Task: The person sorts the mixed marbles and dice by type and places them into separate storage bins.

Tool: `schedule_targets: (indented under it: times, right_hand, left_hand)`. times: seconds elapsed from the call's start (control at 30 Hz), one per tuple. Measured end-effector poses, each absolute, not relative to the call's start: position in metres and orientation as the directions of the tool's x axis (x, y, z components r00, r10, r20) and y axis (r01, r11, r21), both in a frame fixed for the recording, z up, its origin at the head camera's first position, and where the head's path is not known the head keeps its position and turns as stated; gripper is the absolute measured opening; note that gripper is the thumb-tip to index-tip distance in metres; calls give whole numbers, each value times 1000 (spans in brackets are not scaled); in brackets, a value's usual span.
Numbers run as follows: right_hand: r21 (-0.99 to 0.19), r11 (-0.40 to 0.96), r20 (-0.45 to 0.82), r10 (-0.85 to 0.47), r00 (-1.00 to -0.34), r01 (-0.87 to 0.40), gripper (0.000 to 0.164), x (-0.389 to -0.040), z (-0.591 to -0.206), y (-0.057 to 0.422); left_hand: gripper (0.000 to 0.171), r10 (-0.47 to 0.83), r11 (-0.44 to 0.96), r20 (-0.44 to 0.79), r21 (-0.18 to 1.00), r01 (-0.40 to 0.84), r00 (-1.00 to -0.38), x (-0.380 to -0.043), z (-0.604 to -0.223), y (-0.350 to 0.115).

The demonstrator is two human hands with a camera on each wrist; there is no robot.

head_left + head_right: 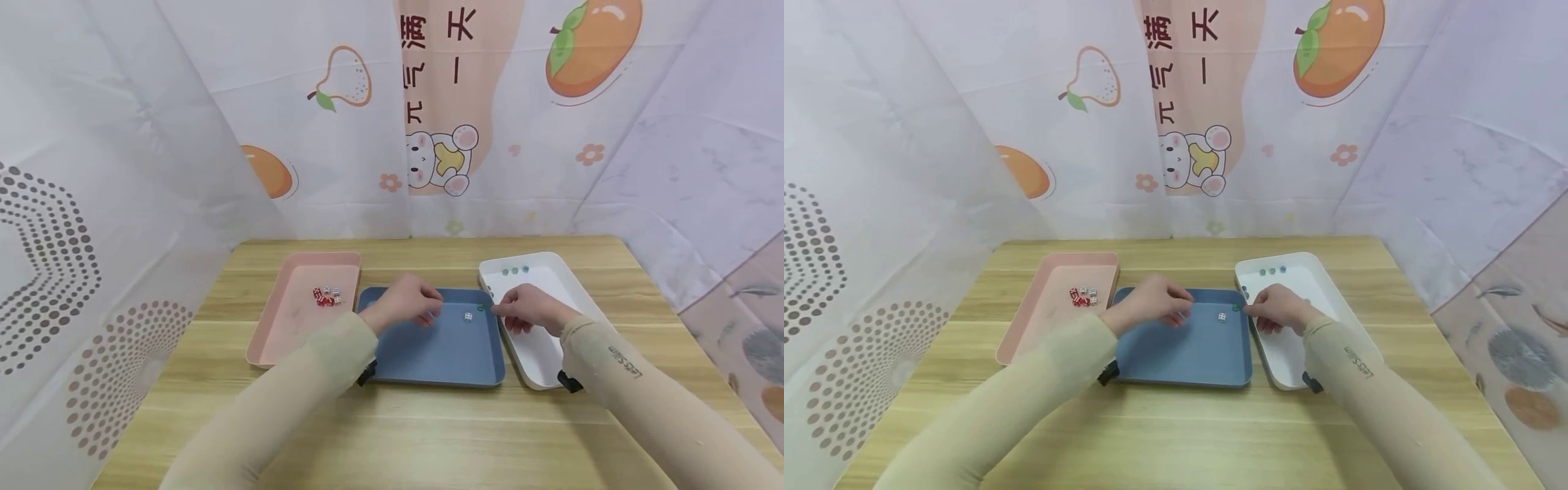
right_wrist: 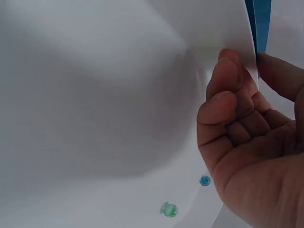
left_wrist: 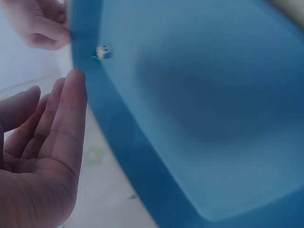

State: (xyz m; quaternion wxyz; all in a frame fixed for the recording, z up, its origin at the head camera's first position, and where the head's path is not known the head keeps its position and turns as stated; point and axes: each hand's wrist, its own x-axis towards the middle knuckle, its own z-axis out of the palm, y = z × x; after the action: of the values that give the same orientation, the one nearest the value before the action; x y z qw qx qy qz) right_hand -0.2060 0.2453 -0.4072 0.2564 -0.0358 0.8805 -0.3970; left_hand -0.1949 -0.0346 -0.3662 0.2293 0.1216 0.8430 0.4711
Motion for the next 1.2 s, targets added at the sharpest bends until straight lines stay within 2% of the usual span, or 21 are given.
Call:
schedule_targets:
  times: [0.23,0.77,1.2]
  right_hand:
    - [-727,669,-439,-283,-853,152,29,-204,-407,246]
    - [-702,695,-481,-300,-824,157,30,-205,-402,245]
    - [-688,708,-496,-297,-816,160,31,-208,-402,244]
  left_hand:
    - [22,400,593,-270,805,23,-876,-215,-394,-17]
    - [31,462,568,-304,823,14,-833,-232,-429,15]
    - [7,450,637,-258,763,105,-855,-233,-438,25]
